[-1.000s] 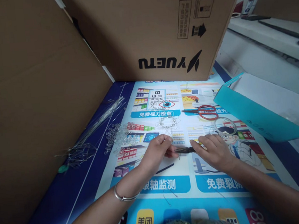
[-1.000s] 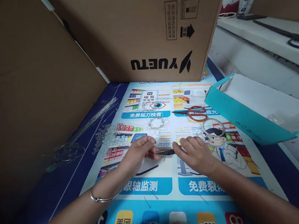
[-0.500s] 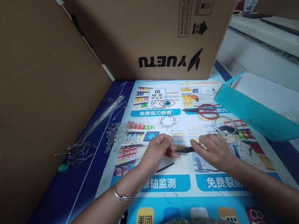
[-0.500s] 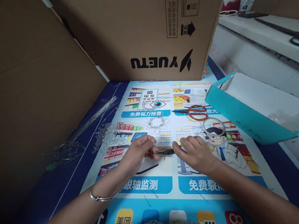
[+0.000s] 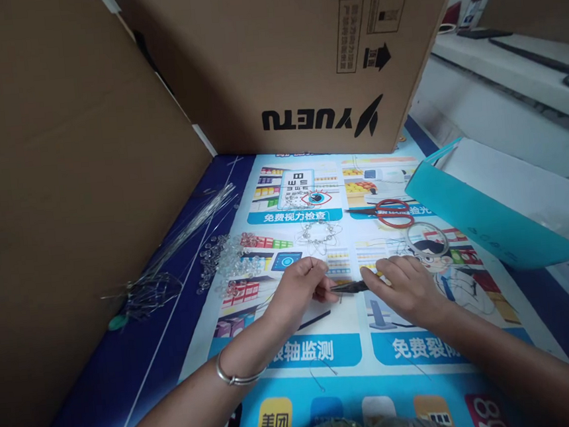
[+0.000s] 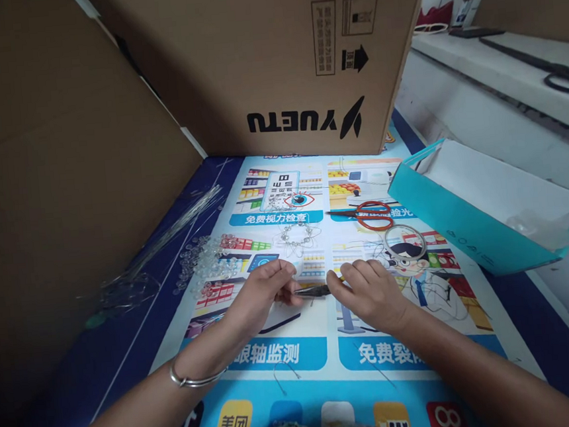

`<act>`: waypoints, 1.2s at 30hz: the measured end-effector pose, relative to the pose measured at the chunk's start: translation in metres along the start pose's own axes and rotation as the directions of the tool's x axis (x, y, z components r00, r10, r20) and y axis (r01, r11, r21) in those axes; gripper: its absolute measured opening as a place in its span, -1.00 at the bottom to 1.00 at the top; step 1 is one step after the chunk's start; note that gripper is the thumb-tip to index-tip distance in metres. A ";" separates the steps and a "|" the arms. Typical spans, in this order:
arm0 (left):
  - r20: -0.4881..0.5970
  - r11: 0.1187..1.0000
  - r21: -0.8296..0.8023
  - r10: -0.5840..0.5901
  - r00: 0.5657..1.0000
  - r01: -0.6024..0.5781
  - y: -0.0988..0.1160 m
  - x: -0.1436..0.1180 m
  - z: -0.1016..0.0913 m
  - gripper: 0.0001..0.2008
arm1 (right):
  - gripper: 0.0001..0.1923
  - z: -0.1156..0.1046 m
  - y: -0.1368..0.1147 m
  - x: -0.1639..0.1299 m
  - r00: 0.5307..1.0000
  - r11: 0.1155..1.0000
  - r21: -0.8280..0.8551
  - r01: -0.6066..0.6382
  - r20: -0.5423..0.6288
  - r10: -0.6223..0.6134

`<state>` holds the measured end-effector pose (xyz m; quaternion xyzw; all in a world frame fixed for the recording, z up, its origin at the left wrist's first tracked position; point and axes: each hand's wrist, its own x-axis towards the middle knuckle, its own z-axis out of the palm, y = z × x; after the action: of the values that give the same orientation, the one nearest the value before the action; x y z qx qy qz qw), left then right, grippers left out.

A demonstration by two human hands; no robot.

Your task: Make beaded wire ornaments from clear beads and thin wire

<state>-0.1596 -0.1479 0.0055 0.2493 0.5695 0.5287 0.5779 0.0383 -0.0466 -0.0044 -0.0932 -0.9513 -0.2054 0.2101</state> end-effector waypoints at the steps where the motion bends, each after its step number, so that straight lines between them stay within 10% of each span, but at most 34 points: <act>1: -0.001 1.000 0.000 0.003 1.000 -0.003 0.000 0.000 0.000 -0.80 | -0.75 0.000 0.000 0.000 1.000 1.000 0.003 -0.001 0.003 0.001; 36: 0.004 1.000 0.000 -0.021 1.000 0.021 0.000 0.001 0.000 -0.80 | -0.73 0.003 0.000 -0.001 0.999 1.000 -0.004 -0.006 -0.052 0.005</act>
<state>-0.1596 -0.1472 0.0047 0.2441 0.5711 0.5222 0.5845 0.0383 -0.0454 -0.0079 -0.0908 -0.9448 -0.2092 0.2354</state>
